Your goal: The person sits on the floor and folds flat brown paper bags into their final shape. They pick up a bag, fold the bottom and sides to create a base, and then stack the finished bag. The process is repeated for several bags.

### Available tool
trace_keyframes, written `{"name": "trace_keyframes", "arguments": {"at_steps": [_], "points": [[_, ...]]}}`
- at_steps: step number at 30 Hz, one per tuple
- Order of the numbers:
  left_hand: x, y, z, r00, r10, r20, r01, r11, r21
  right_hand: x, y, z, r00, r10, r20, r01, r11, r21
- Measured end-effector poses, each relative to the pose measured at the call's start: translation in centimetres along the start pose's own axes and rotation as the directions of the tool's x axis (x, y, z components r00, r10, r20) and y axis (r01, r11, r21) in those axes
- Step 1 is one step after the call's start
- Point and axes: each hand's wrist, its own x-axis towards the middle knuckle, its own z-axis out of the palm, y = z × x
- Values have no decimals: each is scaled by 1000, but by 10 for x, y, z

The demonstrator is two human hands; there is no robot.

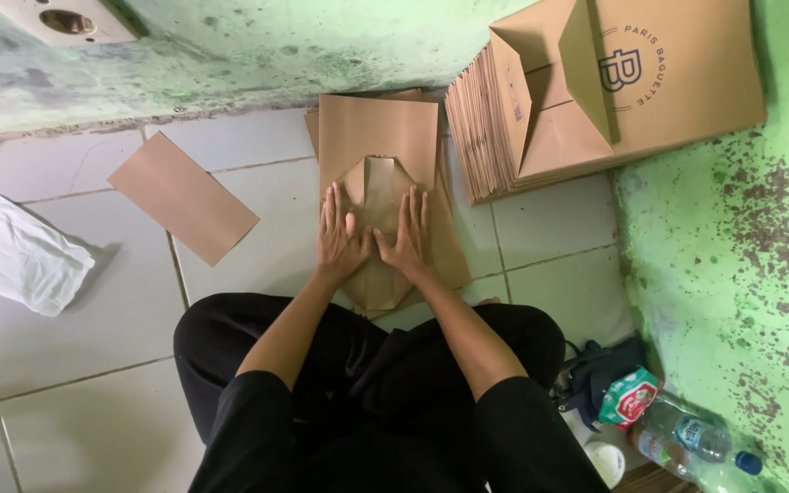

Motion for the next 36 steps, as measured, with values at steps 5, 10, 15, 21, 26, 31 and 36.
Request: {"name": "trace_keyframes", "arguments": {"at_steps": [5, 10, 15, 21, 26, 31, 36], "points": [[10, 0, -17, 984, -60, 170, 38, 991, 129, 15, 16, 10, 996, 80, -41, -75, 989, 126], [25, -22, -10, 986, -67, 155, 90, 985, -146, 45, 53, -2, 990, 92, 111, -107, 985, 138], [33, -92, 58, 977, -104, 185, 145, 964, -223, 66, 28, -67, 893, 189, 409, -356, 853, 381], [56, -84, 25, 889, -177, 422, 285, 936, -207, 69, 73, -29, 904, 155, 399, -270, 929, 252], [36, -96, 66, 984, 27, 179, 7, 982, -189, 61, 50, -57, 915, -192, 355, 99, 959, 264], [0, -64, -24, 967, 157, 203, -116, 973, -198, 30, 67, -54, 859, -428, 282, 406, 904, 134], [-14, -43, -44, 963, 234, 131, -217, 967, -133, 16, 44, -75, 833, -495, 246, 465, 868, 174]]}}
